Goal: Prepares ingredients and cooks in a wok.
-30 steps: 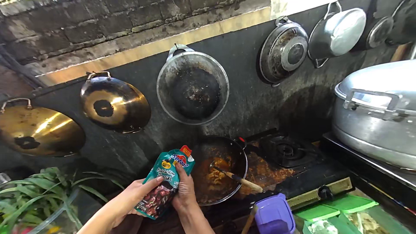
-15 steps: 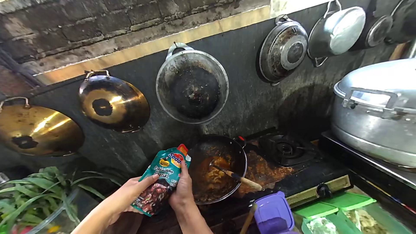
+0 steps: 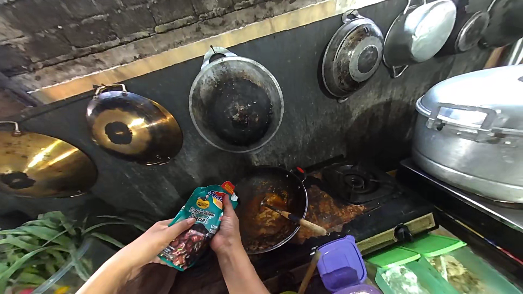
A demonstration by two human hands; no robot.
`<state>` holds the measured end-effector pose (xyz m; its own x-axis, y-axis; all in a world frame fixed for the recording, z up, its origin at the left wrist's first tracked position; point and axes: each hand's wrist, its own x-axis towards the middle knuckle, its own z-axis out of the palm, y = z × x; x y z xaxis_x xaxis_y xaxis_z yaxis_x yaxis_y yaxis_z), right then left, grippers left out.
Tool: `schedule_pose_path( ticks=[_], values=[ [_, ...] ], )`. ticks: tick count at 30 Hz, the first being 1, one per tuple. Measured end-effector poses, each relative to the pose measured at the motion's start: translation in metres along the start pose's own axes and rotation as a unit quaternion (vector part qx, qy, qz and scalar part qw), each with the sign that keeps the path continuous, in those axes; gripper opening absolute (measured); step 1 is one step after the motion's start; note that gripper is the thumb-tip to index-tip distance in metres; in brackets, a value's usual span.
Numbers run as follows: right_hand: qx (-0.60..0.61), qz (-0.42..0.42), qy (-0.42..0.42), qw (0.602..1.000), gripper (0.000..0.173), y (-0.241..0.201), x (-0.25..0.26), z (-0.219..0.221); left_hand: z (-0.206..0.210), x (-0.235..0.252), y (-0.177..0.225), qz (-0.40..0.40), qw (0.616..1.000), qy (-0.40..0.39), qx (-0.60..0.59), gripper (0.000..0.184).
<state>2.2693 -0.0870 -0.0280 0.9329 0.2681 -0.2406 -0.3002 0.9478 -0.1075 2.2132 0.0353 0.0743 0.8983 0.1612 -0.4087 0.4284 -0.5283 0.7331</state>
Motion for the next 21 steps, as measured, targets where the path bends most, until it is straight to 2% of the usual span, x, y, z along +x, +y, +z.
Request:
schedule_pose_path(
  ticks=[12, 16, 21],
  values=[
    [0.008, -0.027, 0.012, 1.000, 0.066, -0.001, 0.003, 0.007, 0.000, 0.002, 0.007, 0.003, 1.000, -0.003, 0.008, 0.039],
    [0.010, -0.032, 0.018, 0.999, 0.065, -0.003, 0.002, 0.009, 0.000, 0.001, 0.016, -0.001, 0.994, -0.001, 0.106, 0.045],
    [0.016, -0.046, 0.024, 0.999, 0.066, -0.004, 0.002, 0.010, 0.005, 0.011, 0.027, 0.066, 0.961, 0.091, 0.254, 0.060]
  ],
)
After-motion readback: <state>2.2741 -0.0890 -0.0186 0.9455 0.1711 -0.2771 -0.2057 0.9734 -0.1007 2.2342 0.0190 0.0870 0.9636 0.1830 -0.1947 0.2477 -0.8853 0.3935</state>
